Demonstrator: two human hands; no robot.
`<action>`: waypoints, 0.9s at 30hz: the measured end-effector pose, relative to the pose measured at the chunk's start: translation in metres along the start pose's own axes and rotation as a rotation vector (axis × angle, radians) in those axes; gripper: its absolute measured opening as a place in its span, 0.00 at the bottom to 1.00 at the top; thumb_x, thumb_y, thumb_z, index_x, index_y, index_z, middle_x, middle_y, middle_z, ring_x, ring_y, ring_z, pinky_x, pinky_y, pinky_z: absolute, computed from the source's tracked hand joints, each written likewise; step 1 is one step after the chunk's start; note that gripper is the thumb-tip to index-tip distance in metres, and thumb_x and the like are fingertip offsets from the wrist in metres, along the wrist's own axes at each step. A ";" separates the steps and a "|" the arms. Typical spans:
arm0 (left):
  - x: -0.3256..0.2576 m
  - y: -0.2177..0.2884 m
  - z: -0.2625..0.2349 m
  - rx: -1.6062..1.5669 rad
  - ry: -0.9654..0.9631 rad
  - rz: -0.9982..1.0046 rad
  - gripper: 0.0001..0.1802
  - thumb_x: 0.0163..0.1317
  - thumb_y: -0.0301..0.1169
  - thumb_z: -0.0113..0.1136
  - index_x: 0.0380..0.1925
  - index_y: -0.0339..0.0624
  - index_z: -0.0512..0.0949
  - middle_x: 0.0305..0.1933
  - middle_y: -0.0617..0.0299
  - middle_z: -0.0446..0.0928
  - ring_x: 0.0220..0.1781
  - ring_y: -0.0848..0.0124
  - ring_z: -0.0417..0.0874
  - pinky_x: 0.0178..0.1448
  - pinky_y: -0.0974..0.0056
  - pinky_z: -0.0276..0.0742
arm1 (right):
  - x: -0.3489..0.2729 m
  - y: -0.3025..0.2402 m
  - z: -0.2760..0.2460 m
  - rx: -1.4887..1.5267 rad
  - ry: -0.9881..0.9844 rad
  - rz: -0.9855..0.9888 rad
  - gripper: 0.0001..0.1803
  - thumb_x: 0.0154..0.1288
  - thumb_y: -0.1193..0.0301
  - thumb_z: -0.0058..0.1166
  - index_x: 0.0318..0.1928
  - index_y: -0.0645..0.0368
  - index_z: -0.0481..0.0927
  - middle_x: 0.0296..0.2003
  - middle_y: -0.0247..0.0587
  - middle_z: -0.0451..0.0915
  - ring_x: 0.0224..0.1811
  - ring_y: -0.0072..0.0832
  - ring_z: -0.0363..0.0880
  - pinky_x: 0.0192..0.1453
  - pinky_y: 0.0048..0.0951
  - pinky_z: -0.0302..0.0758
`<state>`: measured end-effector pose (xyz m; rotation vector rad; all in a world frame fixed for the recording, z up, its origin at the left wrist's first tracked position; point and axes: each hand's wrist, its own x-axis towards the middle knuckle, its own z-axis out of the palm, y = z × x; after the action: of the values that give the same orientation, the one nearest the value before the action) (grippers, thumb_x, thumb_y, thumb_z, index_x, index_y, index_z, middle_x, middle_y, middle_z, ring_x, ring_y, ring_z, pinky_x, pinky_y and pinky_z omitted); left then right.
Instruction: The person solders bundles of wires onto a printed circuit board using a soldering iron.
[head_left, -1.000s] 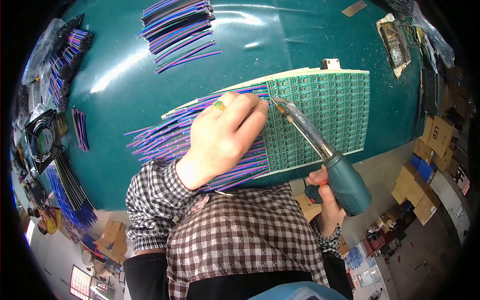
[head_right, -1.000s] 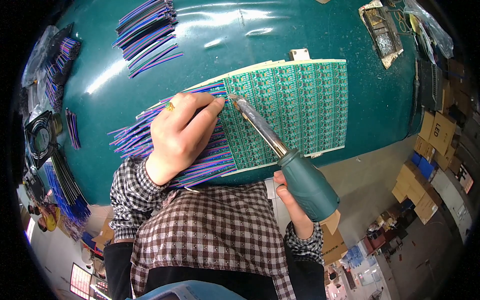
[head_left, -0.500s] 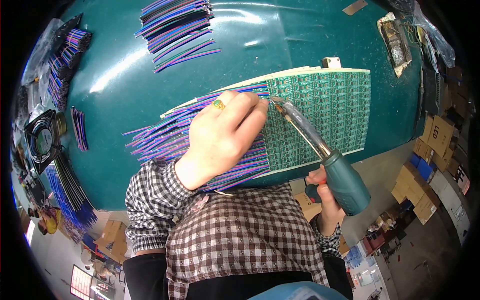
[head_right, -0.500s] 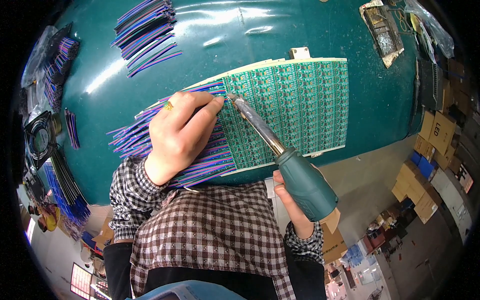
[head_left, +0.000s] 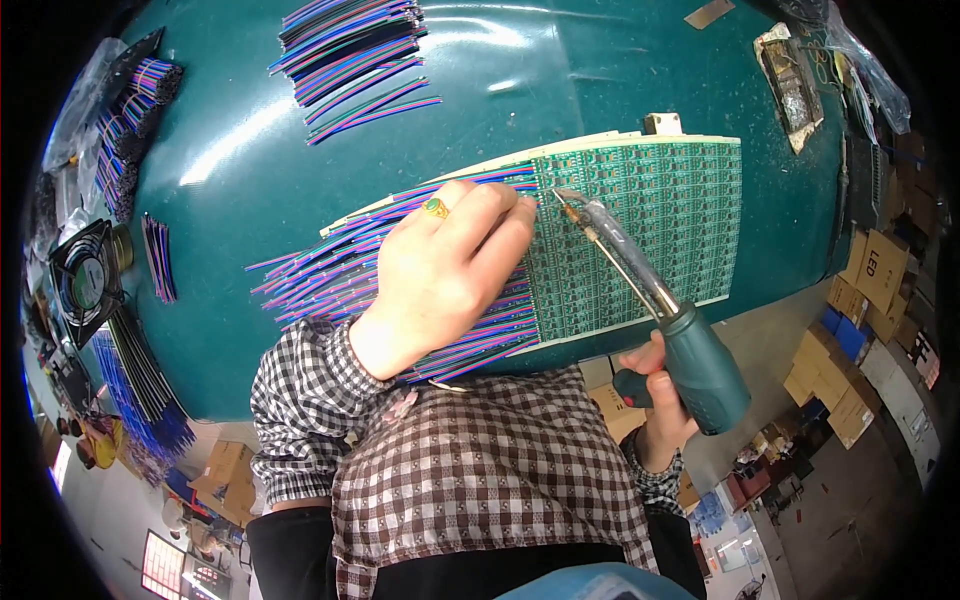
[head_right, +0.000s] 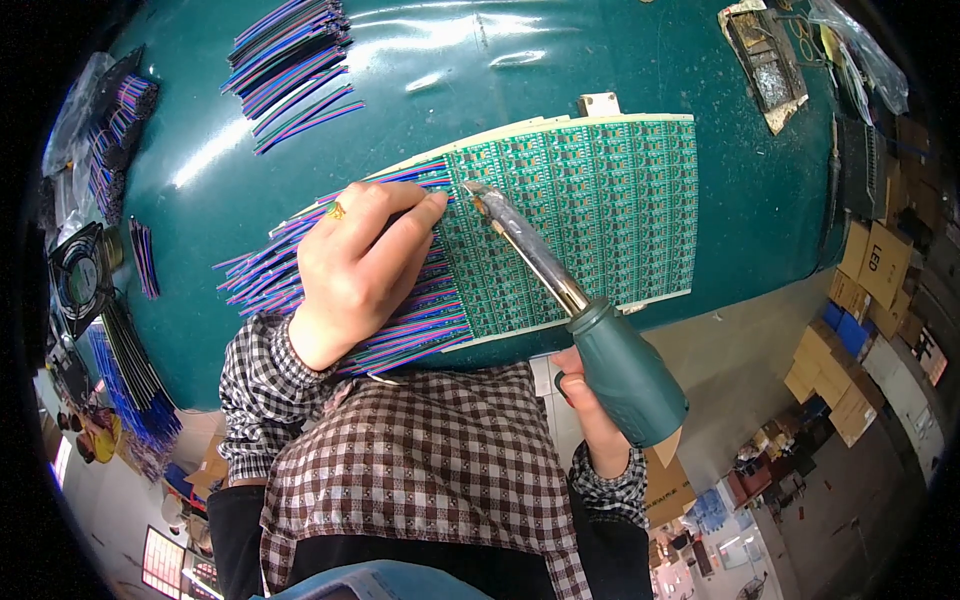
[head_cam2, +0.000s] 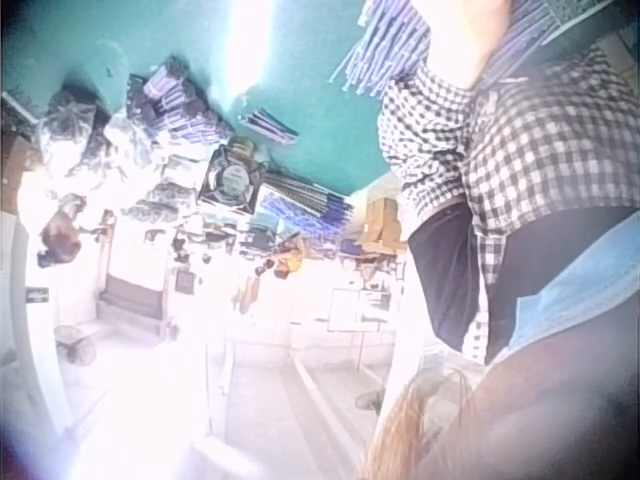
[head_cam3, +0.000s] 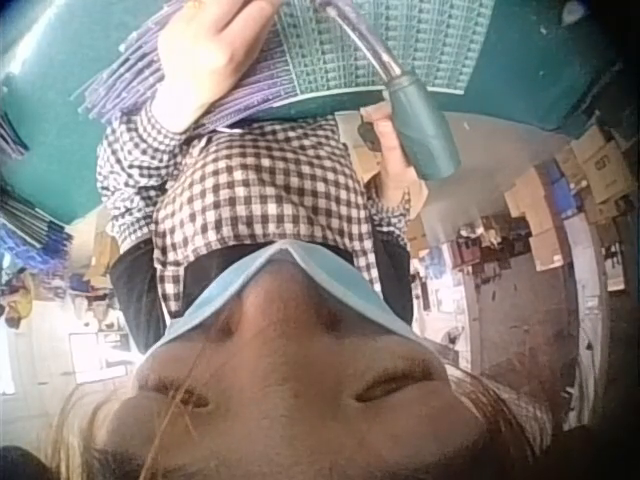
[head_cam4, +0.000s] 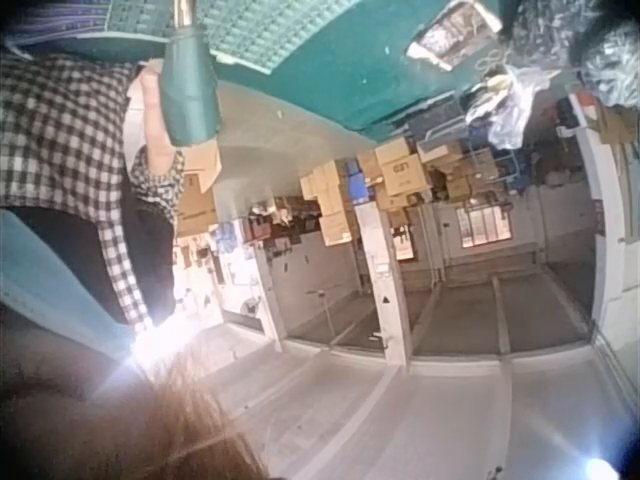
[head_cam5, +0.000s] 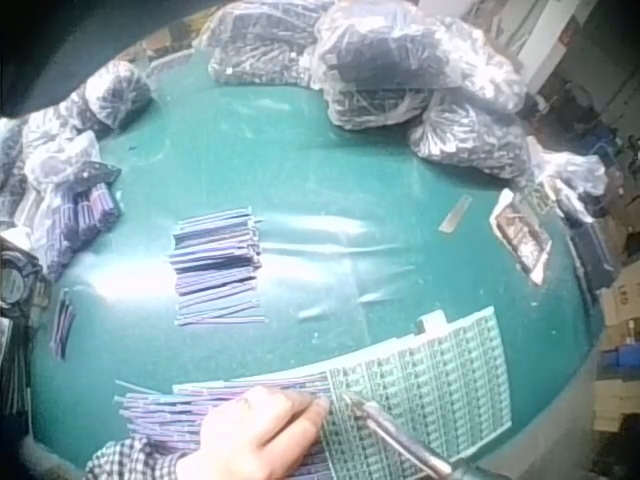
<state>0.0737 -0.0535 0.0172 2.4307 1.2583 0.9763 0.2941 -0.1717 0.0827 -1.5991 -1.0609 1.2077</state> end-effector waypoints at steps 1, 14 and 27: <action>0.000 0.001 0.000 -0.022 0.007 -0.016 0.13 0.43 0.20 0.65 0.33 0.38 0.81 0.32 0.62 0.77 0.28 0.68 0.77 0.29 0.66 0.73 | 0.000 0.000 0.000 0.012 0.000 0.004 0.23 0.60 0.72 0.56 0.51 0.77 0.71 0.32 0.47 0.77 0.34 0.36 0.79 0.40 0.38 0.81; 0.001 -0.001 -0.005 -0.055 -0.064 -0.019 0.14 0.43 0.19 0.64 0.34 0.37 0.81 0.33 0.60 0.77 0.29 0.67 0.78 0.31 0.66 0.74 | -0.002 -0.004 -0.001 0.004 -0.012 0.106 0.25 0.61 0.69 0.57 0.54 0.75 0.71 0.37 0.49 0.79 0.41 0.40 0.81 0.43 0.38 0.84; 0.002 -0.006 -0.006 -0.113 -0.058 -0.009 0.15 0.42 0.18 0.64 0.34 0.37 0.81 0.34 0.60 0.77 0.29 0.65 0.77 0.30 0.65 0.73 | -0.002 -0.006 0.002 -0.002 -0.001 0.077 0.24 0.61 0.69 0.58 0.53 0.76 0.72 0.34 0.46 0.79 0.37 0.37 0.80 0.42 0.36 0.82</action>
<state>0.0668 -0.0482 0.0196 2.3485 1.1614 0.9403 0.2910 -0.1718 0.0881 -1.6546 -1.0094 1.2585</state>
